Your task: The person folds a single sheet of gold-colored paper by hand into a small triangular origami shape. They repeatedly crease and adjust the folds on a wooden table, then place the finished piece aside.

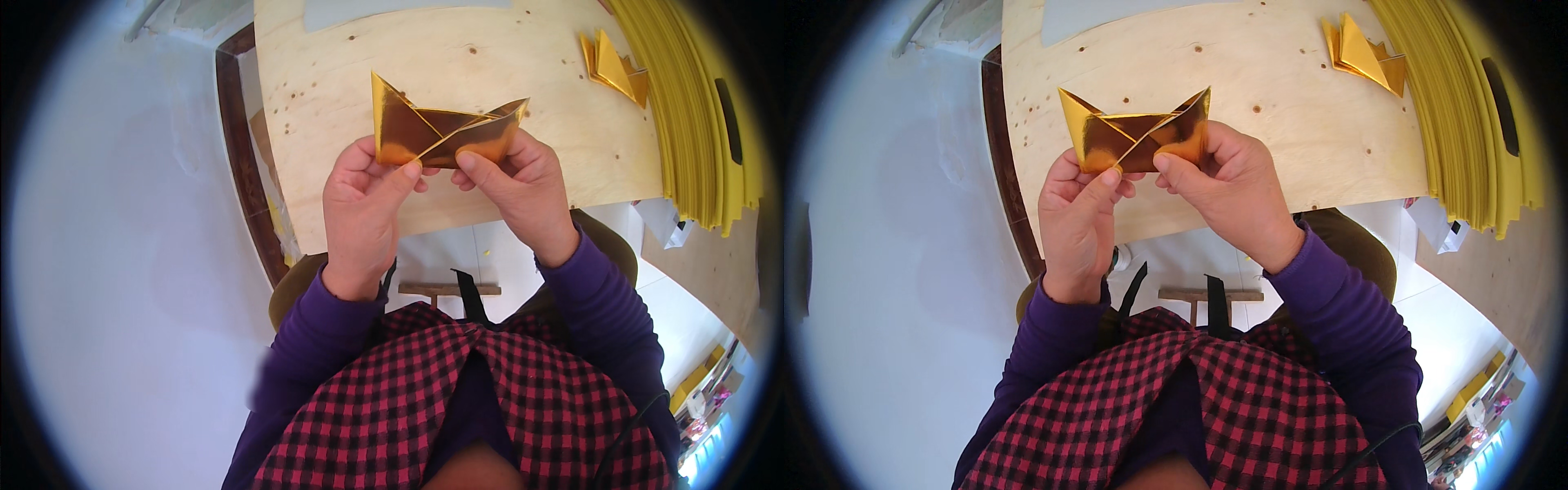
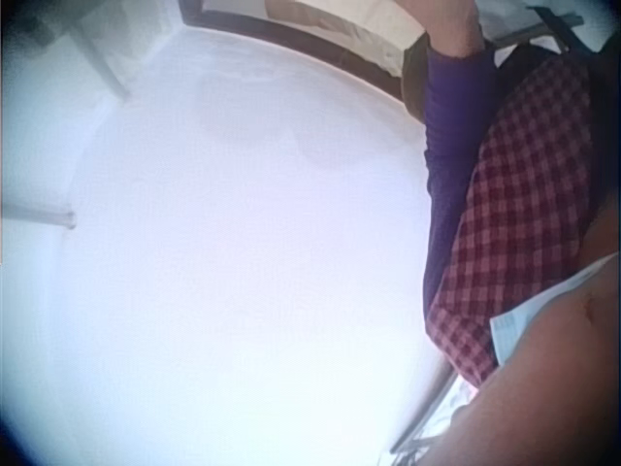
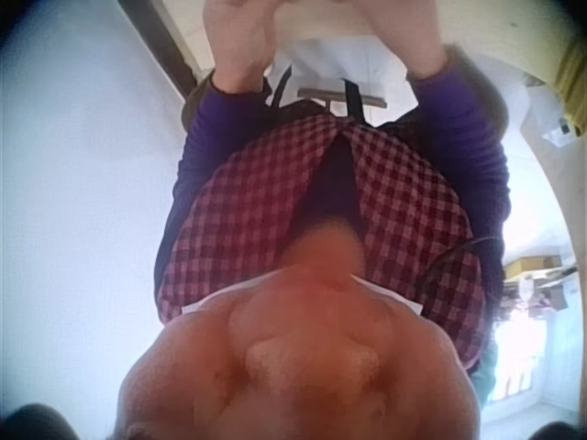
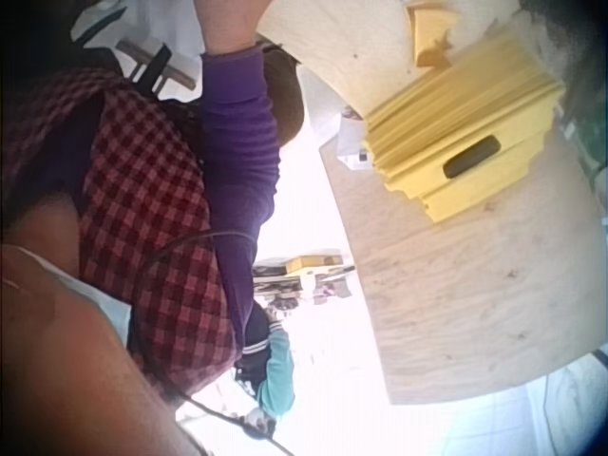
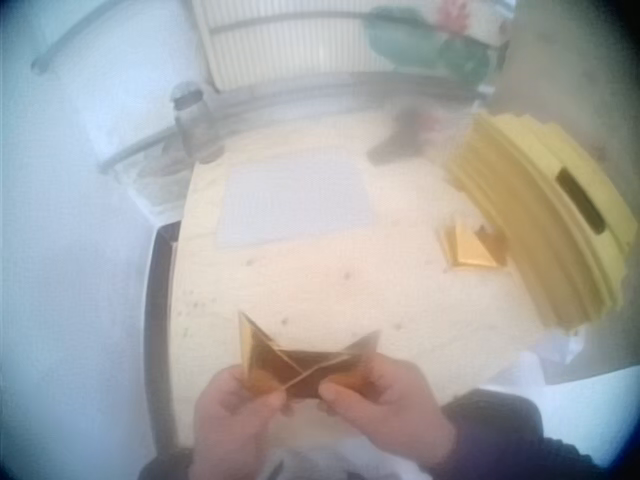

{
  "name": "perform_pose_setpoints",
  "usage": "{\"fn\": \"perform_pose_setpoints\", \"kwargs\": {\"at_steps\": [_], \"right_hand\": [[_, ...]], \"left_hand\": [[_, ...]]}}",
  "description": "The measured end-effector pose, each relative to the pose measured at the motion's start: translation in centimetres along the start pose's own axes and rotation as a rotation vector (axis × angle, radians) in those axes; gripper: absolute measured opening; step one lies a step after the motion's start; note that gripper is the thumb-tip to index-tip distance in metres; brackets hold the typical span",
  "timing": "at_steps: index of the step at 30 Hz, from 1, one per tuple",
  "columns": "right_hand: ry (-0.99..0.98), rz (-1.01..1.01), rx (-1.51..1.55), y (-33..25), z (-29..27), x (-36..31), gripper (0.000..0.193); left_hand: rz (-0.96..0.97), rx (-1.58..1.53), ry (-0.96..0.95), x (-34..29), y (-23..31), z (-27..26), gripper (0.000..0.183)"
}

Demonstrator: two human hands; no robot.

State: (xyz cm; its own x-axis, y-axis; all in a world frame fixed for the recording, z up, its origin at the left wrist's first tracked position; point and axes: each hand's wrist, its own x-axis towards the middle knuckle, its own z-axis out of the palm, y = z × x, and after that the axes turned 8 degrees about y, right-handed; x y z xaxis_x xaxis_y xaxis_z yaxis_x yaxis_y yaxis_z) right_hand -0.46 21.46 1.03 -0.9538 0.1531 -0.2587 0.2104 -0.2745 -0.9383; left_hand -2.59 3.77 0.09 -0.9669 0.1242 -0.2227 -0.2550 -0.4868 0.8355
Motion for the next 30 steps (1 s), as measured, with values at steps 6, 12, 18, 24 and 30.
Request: {"fn": "perform_pose_setpoints", "kwargs": {"at_steps": [6, 12, 18, 24, 30], "right_hand": [[-0.022, 0.073, -0.11, -0.6, -0.4, 0.4, 0.017], [-0.05, 0.134, -0.199, -1.1, -0.8, 0.3, 0.028], [-0.082, 0.071, -0.285, 0.0, -1.1, -0.4, 0.036], [-0.034, 0.025, -0.501, 0.5, -1.6, -1.2, 0.045], [-0.025, -0.072, -0.656, 1.6, -1.8, -0.9, 0.051]], "left_hand": [[-0.075, 0.128, 0.031, 0.1, 0.5, 0.2, 0.031], [-0.226, 0.291, 0.063, -0.5, 1.1, 0.5, 0.04], [-0.256, 0.597, 0.094, -1.4, 1.1, 0.1, 0.046], [0.197, 1.132, 0.147, -2.8, 1.0, -1.3, 0.052], [0.824, 1.178, -0.249, -2.9, -0.3, -2.7, 0.026]]}}
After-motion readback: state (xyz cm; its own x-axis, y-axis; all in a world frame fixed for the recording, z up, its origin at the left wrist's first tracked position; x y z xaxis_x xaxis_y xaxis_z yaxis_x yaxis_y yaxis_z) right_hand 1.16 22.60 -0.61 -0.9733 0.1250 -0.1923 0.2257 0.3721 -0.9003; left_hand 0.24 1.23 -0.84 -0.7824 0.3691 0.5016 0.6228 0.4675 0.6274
